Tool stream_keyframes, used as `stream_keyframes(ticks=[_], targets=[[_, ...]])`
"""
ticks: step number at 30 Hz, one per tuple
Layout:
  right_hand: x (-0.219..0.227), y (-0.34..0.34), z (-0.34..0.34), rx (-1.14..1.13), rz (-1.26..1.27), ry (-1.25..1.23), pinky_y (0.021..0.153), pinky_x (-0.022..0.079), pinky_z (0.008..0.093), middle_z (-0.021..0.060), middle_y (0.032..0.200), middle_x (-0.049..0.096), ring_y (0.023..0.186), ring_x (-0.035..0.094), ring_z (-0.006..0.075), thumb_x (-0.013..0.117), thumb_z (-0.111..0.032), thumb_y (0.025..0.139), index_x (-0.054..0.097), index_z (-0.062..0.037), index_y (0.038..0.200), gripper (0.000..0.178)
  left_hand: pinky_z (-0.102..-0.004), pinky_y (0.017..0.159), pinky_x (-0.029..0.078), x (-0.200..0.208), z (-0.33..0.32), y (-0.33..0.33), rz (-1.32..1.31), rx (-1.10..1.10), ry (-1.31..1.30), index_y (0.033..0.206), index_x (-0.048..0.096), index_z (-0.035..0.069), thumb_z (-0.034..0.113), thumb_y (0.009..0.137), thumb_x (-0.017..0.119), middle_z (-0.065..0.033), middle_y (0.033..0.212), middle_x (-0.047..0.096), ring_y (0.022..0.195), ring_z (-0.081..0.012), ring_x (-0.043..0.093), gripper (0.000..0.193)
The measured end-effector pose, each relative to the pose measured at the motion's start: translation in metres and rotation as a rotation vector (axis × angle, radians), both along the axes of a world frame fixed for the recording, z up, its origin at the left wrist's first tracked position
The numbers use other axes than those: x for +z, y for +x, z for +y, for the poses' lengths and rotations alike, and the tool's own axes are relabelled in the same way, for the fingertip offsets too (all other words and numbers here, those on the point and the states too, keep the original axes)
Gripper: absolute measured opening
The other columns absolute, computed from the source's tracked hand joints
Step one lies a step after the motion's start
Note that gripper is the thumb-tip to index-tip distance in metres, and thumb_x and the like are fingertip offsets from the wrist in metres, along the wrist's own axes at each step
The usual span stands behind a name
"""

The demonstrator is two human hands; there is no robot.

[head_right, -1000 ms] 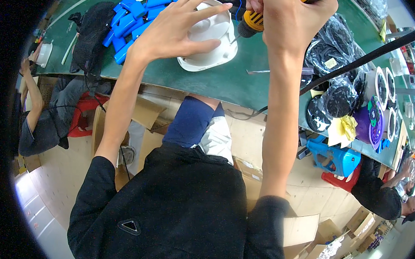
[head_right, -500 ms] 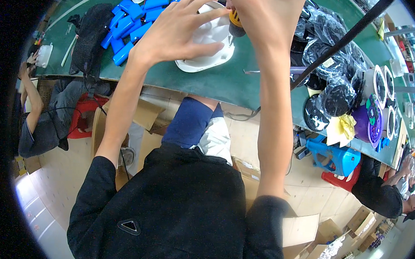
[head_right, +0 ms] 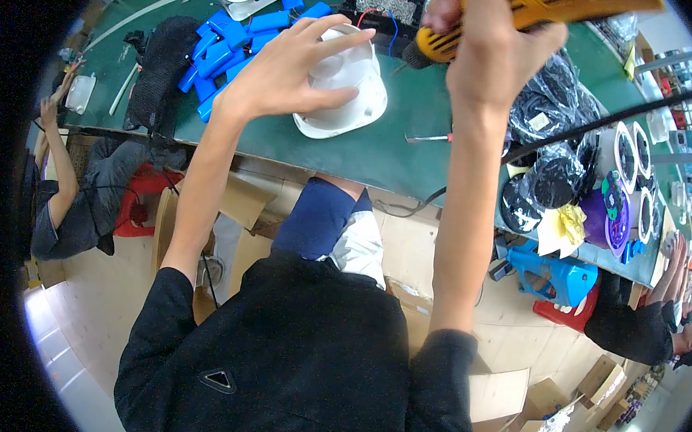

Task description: The person assembles an electronic fan by installing a circuit board, fan blade, and battery pack into a plastic casing, then securing the electric fan housing with an electric screwdriver.

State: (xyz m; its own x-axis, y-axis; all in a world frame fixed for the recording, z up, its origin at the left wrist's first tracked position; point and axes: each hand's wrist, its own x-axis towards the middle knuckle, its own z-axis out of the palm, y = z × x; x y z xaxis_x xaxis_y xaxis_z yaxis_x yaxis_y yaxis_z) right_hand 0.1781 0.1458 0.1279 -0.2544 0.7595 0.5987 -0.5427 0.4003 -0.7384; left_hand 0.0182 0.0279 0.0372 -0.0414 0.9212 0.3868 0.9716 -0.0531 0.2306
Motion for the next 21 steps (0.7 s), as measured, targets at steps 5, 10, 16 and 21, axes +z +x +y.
stream_keyframes(ticks=[5,10,16,21], targets=[[0.006,-0.030,0.027,-0.028,0.326,0.058,0.046,0.044,0.0269,0.0007,0.056,0.050,0.045,0.051,0.0115,0.070,-0.017,0.091,0.058,-0.0033,0.092,0.019,-0.0465,0.110,0.041,0.002,-0.007,-0.002,0.018,0.036,-0.024,0.144,0.055,0.026,0.045,0.076,0.069,-0.0153,0.147,0.048,0.130,-0.0374,0.049,0.073],[-0.006,-0.049,0.044,0.098,0.192,0.051,0.046,0.044,0.0269,0.0031,0.058,0.053,0.046,0.052,0.0125,0.073,-0.017,0.091,0.061,-0.0026,0.096,0.019,-0.0473,0.111,0.040,-0.001,-0.014,-0.010,0.134,0.057,0.017,0.147,0.052,0.025,0.051,0.082,0.065,-0.0165,0.148,0.047,0.131,-0.0386,0.048,0.071],[0.003,-0.002,-0.006,0.074,0.009,-0.144,0.042,0.046,0.0251,0.0034,0.057,0.054,0.043,0.051,0.0110,0.068,-0.027,0.096,0.059,-0.0026,0.095,0.026,-0.0481,0.109,0.042,0.033,-0.024,0.009,0.106,0.513,-0.246,0.146,0.053,0.020,0.068,0.089,0.054,-0.0212,0.145,0.050,0.128,-0.0388,0.051,0.075],[-0.010,-0.001,-0.022,0.140,-0.056,-0.225,0.038,0.041,0.0251,0.0011,0.054,0.049,0.040,0.046,0.0095,0.069,-0.024,0.096,0.056,-0.0023,0.091,0.025,-0.0486,0.111,0.040,0.023,-0.030,-0.029,0.118,-0.051,-0.020,0.149,0.049,0.023,0.061,0.083,0.066,-0.0189,0.150,0.045,0.135,-0.0386,0.046,0.078]])
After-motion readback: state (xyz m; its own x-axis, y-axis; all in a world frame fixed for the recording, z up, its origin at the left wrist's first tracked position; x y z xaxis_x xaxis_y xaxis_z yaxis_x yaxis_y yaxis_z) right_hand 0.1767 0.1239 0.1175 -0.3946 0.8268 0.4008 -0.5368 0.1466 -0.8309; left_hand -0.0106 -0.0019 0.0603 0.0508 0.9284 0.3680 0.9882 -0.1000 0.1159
